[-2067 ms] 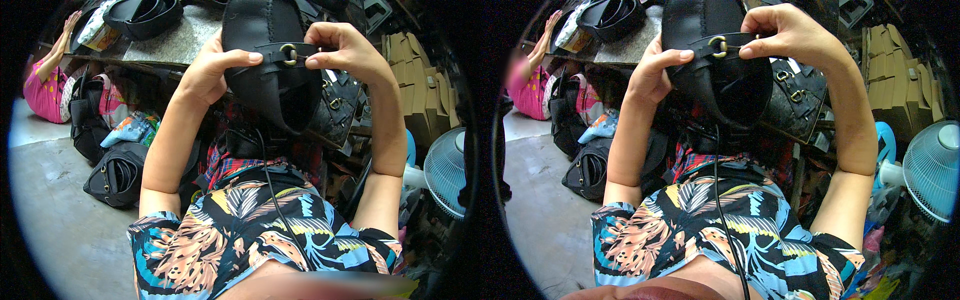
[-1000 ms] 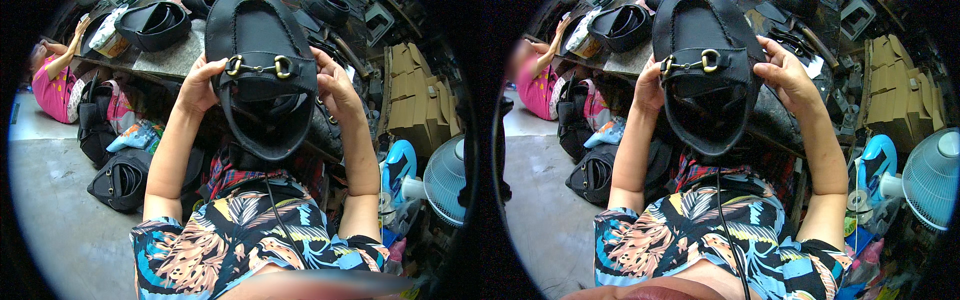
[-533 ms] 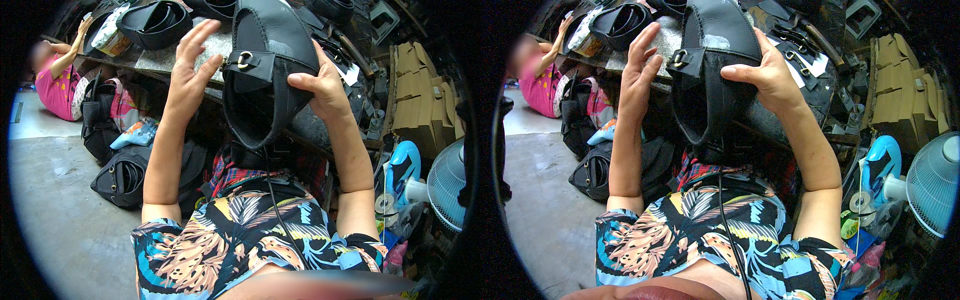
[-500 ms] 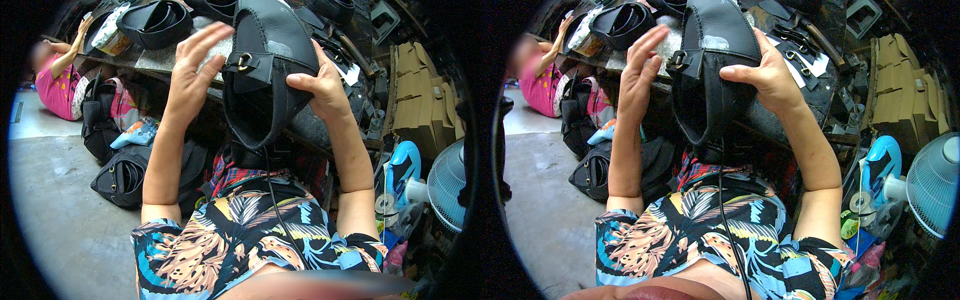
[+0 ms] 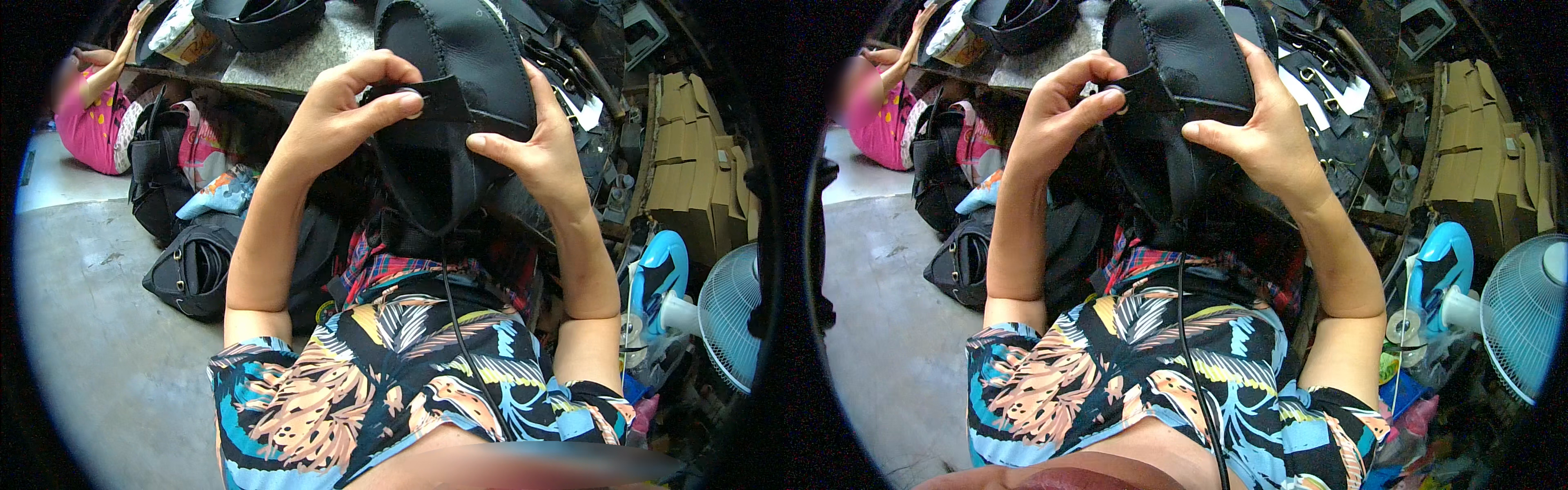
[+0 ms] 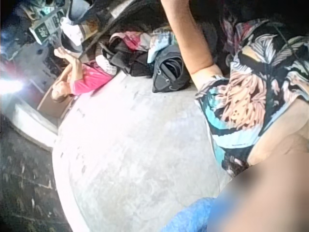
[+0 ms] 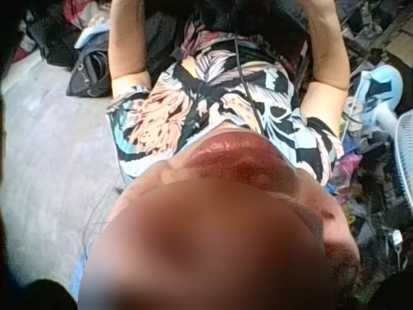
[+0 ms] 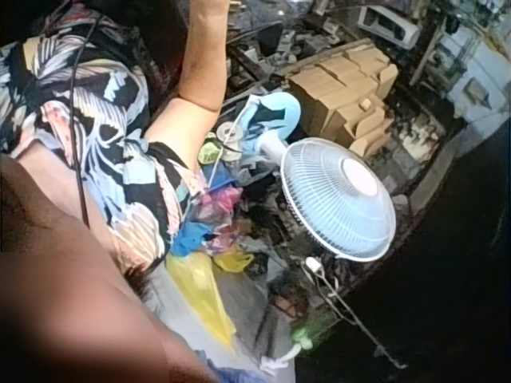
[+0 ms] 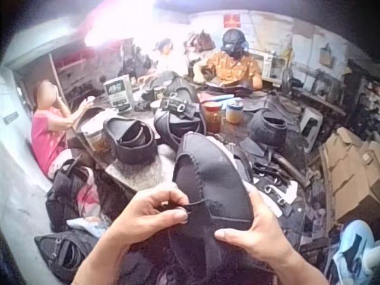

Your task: The person assembles black handbags by attaching metal buckles and straps to the bag bodies. They pick up buckles and straps from the table, thread them through slots on the bag, and secure them in place. The person handles multiple bags one at a time, repeating the attachment process for each.

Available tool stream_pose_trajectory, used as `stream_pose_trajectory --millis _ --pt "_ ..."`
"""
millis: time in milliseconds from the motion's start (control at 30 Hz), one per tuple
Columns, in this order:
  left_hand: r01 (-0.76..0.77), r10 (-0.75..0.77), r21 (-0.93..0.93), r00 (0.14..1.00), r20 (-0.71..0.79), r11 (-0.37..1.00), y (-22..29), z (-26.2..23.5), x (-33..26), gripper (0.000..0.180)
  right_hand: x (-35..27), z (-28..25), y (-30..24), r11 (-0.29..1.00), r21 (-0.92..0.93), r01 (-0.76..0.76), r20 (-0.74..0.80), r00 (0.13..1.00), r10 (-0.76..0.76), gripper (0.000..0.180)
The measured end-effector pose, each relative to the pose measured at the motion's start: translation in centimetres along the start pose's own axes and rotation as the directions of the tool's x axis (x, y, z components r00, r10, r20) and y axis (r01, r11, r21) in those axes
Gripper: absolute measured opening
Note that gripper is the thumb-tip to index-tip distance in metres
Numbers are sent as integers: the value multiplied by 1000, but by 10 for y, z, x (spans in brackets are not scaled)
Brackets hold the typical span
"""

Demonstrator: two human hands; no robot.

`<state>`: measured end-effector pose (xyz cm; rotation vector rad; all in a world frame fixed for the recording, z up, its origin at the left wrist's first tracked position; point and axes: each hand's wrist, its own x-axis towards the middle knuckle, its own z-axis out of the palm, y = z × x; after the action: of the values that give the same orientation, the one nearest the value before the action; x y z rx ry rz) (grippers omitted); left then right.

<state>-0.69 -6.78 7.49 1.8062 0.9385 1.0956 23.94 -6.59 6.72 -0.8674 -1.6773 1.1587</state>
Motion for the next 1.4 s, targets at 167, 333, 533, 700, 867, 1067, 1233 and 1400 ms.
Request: stream_pose_trajectory --millis 167,333,533,700,867,1067,1233,1400 --pt "94 -94 2 995 19 996 3 11 7 23 -1 1 0 1000 16 -5 9 1000 5 85" --pt "138 -138 8 990 33 990 6 11 13 23 1 0 0 998 42 -40 23 999 39 84" --pt "153 -151 -199 988 25 968 5 9 13 24 3 -1 4 995 88 -41 39 999 38 81" --pt "185 -181 -92 982 44 978 2 13 16 26 3 0 7 999 25 -38 53 998 36 76" --pt "156 -156 -94 988 8 983 -2 14 18 25 5 -10 8 979 140 -149 87 987 138 75" --pt "201 -199 -107 979 37 974 -3 9 23 22 6 -11 17 976 159 -151 68 988 142 79" --pt "203 -197 -175 979 47 963 0 8 21 21 3 -8 15 984 127 -122 64 991 115 78" --pt "196 -193 -84 980 37 977 3 10 19 23 5 -6 10 999 52 -16 92 996 11 77"
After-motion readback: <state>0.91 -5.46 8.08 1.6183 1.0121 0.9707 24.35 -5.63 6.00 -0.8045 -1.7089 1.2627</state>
